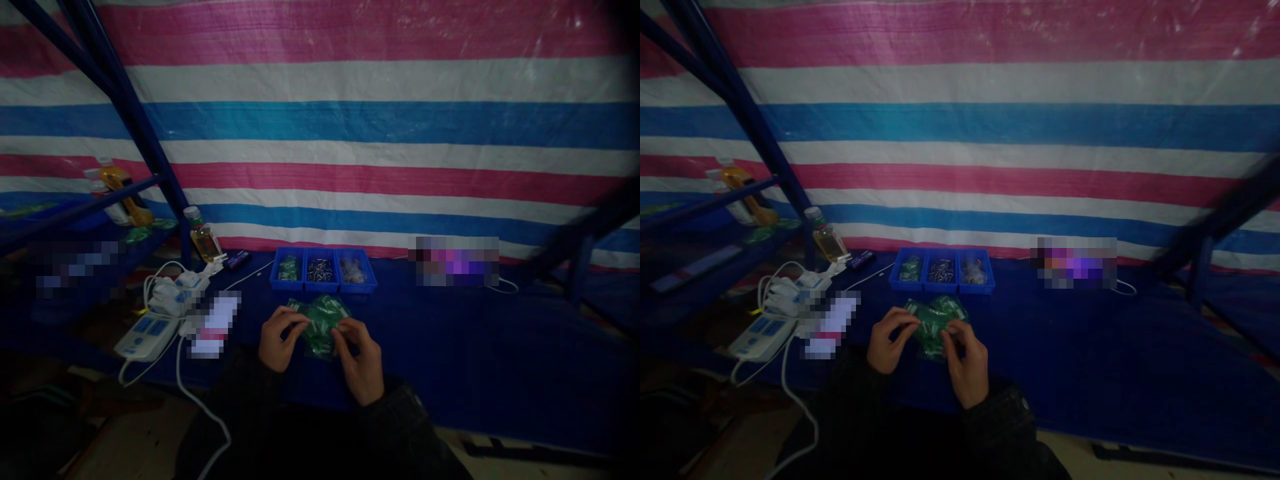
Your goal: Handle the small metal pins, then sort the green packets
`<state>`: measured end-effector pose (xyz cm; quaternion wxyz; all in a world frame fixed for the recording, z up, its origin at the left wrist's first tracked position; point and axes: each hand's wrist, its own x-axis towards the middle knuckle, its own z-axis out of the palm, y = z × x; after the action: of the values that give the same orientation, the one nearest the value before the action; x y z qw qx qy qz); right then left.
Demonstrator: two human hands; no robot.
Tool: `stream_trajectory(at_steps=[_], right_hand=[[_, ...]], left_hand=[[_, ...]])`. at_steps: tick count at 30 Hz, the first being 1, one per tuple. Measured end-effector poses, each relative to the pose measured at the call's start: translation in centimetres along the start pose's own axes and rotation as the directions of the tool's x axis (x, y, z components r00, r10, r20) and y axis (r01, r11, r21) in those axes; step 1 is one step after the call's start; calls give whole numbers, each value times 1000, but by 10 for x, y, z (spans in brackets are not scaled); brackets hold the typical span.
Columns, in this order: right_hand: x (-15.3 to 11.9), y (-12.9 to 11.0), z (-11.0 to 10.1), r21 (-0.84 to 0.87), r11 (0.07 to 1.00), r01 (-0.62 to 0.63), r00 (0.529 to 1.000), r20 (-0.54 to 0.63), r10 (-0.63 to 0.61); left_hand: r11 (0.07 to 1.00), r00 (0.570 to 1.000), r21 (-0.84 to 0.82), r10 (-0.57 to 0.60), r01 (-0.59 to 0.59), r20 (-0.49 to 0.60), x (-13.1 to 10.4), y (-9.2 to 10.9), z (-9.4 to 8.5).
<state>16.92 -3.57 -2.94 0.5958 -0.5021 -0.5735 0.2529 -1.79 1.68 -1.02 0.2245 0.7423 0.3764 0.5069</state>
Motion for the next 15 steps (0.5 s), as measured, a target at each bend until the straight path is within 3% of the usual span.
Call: stream_trajectory(at_steps=[6,15], right_hand=[[3,-6,-5,-70,995,65,997,47,-61],[5,-6,-4,-105,985,135,991,2,-135]], left_hand=[[999,999,12,40,-40,23,1,-5,-2],[993,993,27,119,-118,-23,6,4,-4]])
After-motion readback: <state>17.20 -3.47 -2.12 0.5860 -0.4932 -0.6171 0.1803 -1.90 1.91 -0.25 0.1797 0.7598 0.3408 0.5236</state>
